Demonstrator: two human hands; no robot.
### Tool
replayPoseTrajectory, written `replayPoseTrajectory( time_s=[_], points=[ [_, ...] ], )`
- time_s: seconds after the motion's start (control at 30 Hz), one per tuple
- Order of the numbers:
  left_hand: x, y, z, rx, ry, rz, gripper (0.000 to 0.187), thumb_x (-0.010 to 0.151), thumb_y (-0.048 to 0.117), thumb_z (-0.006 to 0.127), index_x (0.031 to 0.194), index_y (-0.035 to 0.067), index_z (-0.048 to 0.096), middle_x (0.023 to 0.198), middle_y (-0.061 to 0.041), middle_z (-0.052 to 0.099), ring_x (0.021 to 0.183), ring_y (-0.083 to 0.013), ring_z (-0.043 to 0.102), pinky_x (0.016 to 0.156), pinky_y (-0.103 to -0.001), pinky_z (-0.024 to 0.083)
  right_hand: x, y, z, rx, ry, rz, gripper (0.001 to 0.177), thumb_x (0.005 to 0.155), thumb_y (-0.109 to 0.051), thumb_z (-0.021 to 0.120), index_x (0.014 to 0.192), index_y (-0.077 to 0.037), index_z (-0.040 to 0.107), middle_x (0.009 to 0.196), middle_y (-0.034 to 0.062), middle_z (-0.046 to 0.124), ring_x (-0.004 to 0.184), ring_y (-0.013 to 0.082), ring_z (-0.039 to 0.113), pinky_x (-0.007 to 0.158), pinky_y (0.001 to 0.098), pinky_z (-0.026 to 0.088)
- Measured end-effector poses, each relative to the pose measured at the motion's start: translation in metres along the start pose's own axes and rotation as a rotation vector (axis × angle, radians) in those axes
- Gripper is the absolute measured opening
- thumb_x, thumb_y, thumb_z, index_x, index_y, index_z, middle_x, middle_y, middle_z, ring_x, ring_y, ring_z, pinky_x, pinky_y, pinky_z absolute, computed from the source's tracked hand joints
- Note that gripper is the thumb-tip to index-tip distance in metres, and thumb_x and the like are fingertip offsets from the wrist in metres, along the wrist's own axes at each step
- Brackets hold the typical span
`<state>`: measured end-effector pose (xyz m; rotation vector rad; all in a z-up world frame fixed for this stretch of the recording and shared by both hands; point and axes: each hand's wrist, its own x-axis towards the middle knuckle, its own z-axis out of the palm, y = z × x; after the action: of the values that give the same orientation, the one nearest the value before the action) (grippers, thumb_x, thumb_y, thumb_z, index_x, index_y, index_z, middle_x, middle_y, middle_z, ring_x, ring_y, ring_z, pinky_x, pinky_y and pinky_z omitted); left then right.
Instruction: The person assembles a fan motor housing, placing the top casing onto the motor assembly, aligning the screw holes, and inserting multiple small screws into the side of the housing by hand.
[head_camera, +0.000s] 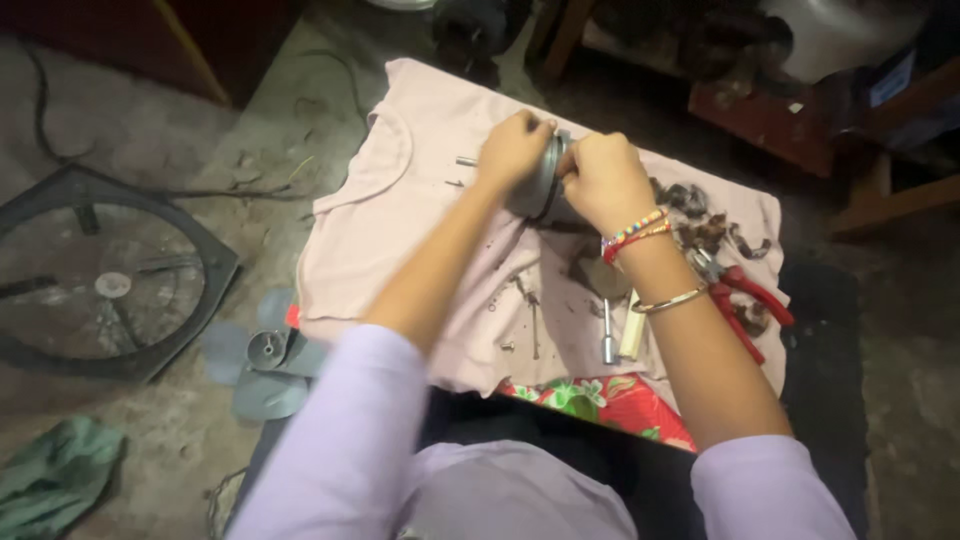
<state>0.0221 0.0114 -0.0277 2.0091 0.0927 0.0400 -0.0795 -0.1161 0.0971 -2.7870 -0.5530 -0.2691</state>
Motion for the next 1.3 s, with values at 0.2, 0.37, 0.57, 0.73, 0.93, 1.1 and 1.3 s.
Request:
replayPoseTrajectory(
  time_s=[0.2,0.37,0.57,0.73,0.93,1.1,1.3],
  points=[
    [0.045,-0.062,-0.081,0.676,-0.5,0.299,0.07,0.077,0.051,0.081,0.129,0.008,0.062,0.113,-0.018,0.071,0.103,-0.0351,0.066,0.088,-0.05,0.046,-0.012,0.008,0.006,0.17,0.155,-0.071,0.019,0.079,-0.003,0.075,0.098,-0.004,0.079,0.09,0.0187,0.075,0.081,0.0325,0.074,0.077,0.0405,0.058],
    [-0.005,-0.067,-0.09,0.272,-0.371,0.321,0.036,0.079,0.029,0.08,0.106,0.004,0.079,0.092,-0.014,0.077,0.08,-0.028,0.076,0.076,-0.036,0.058,-0.021,0.026,0.007,0.319,0.102,0.003,0.016,0.079,-0.004,0.081,0.095,-0.003,0.079,0.089,0.0141,0.076,0.079,0.0216,0.076,0.075,0.0318,0.06],
    [-0.056,-0.018,-0.114,-0.046,-0.371,0.255,0.024,0.081,0.014,0.08,0.098,-0.002,0.077,0.078,-0.014,0.076,0.058,-0.0165,0.071,0.057,-0.03,0.056,-0.048,0.051,0.022,0.821,0.077,0.209,0.028,0.089,-0.001,0.072,0.118,0.002,0.07,0.103,0.0066,0.074,0.09,0.0143,0.075,0.079,0.0266,0.061],
    [-0.076,0.024,-0.119,-0.061,-0.368,0.352,0.019,0.085,0.015,0.077,0.093,-0.003,0.075,0.075,-0.012,0.075,0.056,-0.0159,0.071,0.055,-0.031,0.056,-0.063,0.079,0.027,1.017,0.141,0.23,0.031,0.097,0.001,0.066,0.129,0.005,0.065,0.109,0.0094,0.071,0.091,0.0163,0.073,0.083,0.0275,0.061],
    [-0.079,0.069,-0.098,0.202,-0.215,0.78,0.018,0.083,0.021,0.082,0.083,0.003,0.076,0.071,-0.016,0.071,0.062,-0.0293,0.067,0.058,-0.039,0.051,-0.077,0.123,0.039,1.31,0.189,0.373,0.033,0.102,-0.005,0.064,0.134,0.003,0.065,0.111,0.0083,0.069,0.092,0.0148,0.069,0.084,0.0286,0.06],
    [-0.08,0.086,-0.08,0.044,-0.244,0.69,0.012,0.083,0.015,0.08,0.087,0.006,0.073,0.072,-0.009,0.073,0.063,-0.0208,0.071,0.06,-0.035,0.053,-0.084,0.135,0.042,1.45,0.26,0.416,0.027,0.1,-0.003,0.065,0.127,0.003,0.065,0.113,0.0098,0.071,0.096,0.0166,0.071,0.084,0.0304,0.061],
    [-0.069,0.082,-0.03,-0.422,-0.205,0.615,0.011,0.079,0.002,0.078,0.087,0.006,0.072,0.08,-0.002,0.072,0.073,-0.0131,0.071,0.068,-0.029,0.056,-0.083,0.123,0.017,1.189,0.445,0.437,0.019,0.093,0.001,0.076,0.111,0.005,0.072,0.101,0.0101,0.076,0.088,0.0169,0.074,0.083,0.0284,0.062]
  ],
)
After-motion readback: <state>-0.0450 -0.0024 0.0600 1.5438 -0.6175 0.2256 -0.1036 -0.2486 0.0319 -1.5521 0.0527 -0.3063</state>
